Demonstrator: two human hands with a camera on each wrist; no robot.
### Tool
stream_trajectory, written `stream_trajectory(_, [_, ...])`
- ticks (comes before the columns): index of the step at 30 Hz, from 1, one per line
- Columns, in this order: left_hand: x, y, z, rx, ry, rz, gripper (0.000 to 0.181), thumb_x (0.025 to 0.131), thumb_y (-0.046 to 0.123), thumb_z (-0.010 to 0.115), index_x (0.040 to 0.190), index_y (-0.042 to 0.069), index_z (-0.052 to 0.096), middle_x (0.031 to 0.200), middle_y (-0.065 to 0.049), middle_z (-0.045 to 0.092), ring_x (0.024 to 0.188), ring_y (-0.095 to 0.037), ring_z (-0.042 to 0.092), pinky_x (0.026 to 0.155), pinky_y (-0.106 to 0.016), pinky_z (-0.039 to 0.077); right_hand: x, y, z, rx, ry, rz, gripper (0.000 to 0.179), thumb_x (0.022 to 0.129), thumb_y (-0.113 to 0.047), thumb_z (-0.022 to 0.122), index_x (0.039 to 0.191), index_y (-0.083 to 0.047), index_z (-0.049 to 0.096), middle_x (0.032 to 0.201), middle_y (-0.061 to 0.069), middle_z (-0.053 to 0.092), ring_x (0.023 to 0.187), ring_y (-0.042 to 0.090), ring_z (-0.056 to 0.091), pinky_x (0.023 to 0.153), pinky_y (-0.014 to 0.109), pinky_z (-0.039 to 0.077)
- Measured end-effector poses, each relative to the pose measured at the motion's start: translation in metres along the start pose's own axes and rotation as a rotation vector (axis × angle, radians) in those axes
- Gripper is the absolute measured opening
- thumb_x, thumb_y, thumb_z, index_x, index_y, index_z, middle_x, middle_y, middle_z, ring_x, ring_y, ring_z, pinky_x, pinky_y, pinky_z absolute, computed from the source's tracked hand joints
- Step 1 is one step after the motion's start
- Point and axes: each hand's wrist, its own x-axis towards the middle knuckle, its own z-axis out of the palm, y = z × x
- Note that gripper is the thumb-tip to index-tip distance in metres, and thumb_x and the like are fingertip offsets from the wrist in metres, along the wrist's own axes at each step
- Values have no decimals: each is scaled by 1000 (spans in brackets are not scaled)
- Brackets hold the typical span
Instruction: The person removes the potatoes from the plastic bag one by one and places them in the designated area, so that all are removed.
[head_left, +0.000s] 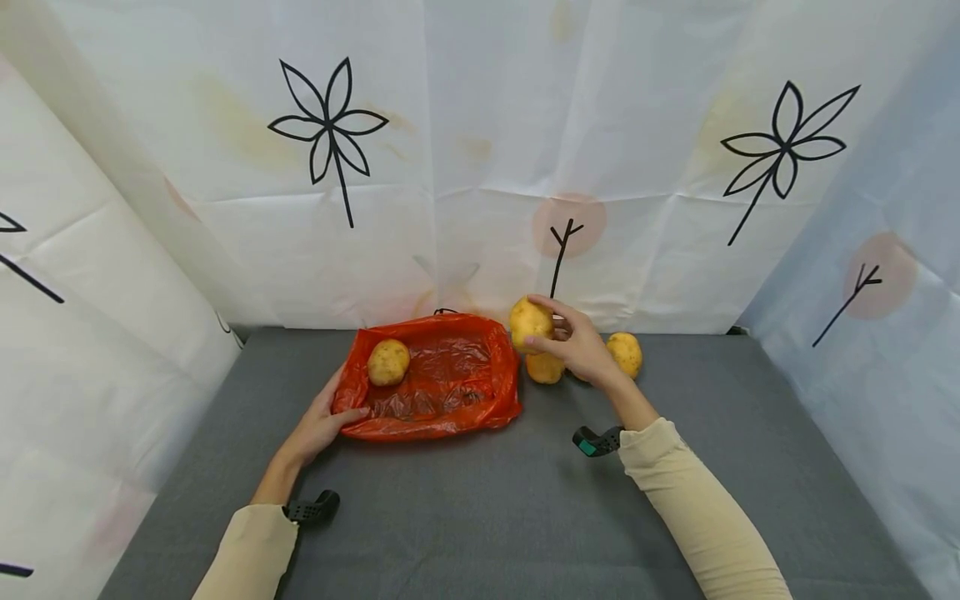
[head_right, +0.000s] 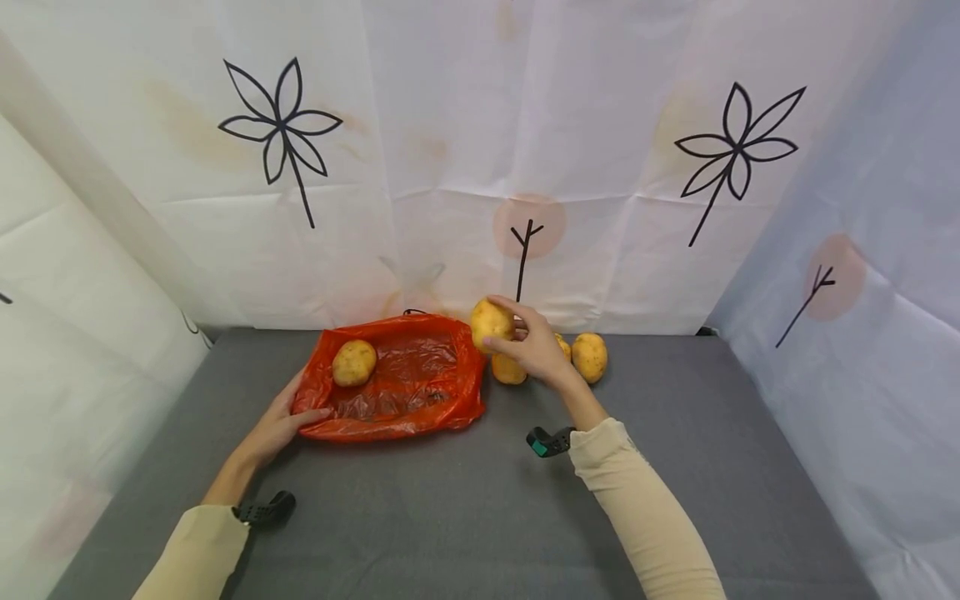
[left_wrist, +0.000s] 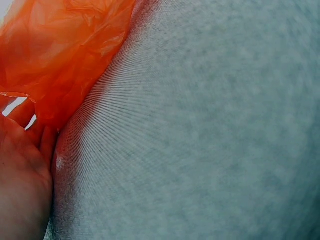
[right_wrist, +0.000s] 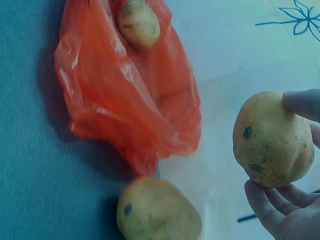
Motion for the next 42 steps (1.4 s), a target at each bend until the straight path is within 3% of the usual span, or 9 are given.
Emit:
stream_trajectory(5, [0, 2, 1, -8, 5, -1, 92, 96, 10, 69, 165, 20, 10, 168, -13, 13, 150, -35, 17, 117, -54, 20, -8, 6, -12, -4, 13, 11, 65, 95, -14, 74, 154, -18, 47, 152, 13, 46, 121, 37, 57, 88, 40, 53])
stream_trajectory(7, [0, 2, 1, -16, 3, 0, 91, 96, 9, 69, 165, 20, 10, 168, -13, 12, 150, -35, 17, 116, -58, 18, -11, 8, -18, 4, 21, 24, 65, 95, -13, 74, 154, -19, 47, 150, 13, 47, 120, 37, 57, 86, 37, 53])
stream_trajectory(14, [-1, 4, 2, -18, -6, -2, 91, 97, 9, 68, 165, 24, 10, 168, -10, 12, 150, -33, 17, 112, -34, 26, -22, 13, -38, -10, 51, 55, 66, 95, -16, 74, 154, -18, 46, 147, 16, 47, 120, 36, 56, 85, 33, 54])
stream_trajectory(16, [-1, 4, 2, -20, -5, -2, 91, 97, 8, 68, 165, 23, 10, 168, -11, 12, 150, -33, 16, 114, -37, 25, -26, 15, -44, -24, 59, 48, 66, 96, -15, 73, 156, -15, 44, 147, 19, 46, 119, 38, 56, 85, 33, 55])
stream_trajectory(20, [-1, 4, 2, -27, 1, 2, 91, 96, 7, 68, 165, 21, 10, 168, -12, 11, 150, -35, 15, 117, -57, 16, -33, 17, -57, -53, 86, 47, 66, 96, -14, 72, 156, -14, 43, 148, 19, 44, 119, 38, 55, 83, 27, 54])
stream_trajectory(22, [-1, 4, 3, -28, 3, 5, 92, 96, 6, 68, 165, 20, 10, 168, -13, 11, 150, -35, 14, 116, -61, 14, -36, 18, -63, -63, 100, 53, 65, 97, -15, 72, 155, -14, 43, 147, 19, 44, 119, 38, 54, 82, 27, 54])
stream_trajectory(28, [-1, 3, 3, -27, 6, 6, 92, 96, 6, 69, 165, 21, 10, 168, -12, 11, 151, -35, 14, 116, -61, 14, -46, 21, -79, -85, 141, 66, 65, 97, -15, 71, 156, -13, 42, 151, 18, 40, 119, 38, 52, 82, 30, 55])
stream_trajectory(32, [-1, 2, 2, -28, 6, 4, 93, 96, 7, 70, 165, 21, 10, 168, -12, 11, 150, -35, 14, 116, -62, 14, -54, 22, -89, -102, 167, 80, 67, 97, -16, 71, 157, -13, 41, 155, 18, 37, 120, 36, 50, 80, 22, 51])
stream_trajectory(42, [-1, 1, 2, -32, 2, -4, 92, 96, 9, 70, 165, 23, 10, 168, -11, 11, 150, -34, 15, 116, -60, 15, -74, 34, -116, -115, 230, 129, 69, 99, -17, 69, 159, -12, 35, 156, 22, 33, 117, 24, 49, 80, 17, 49])
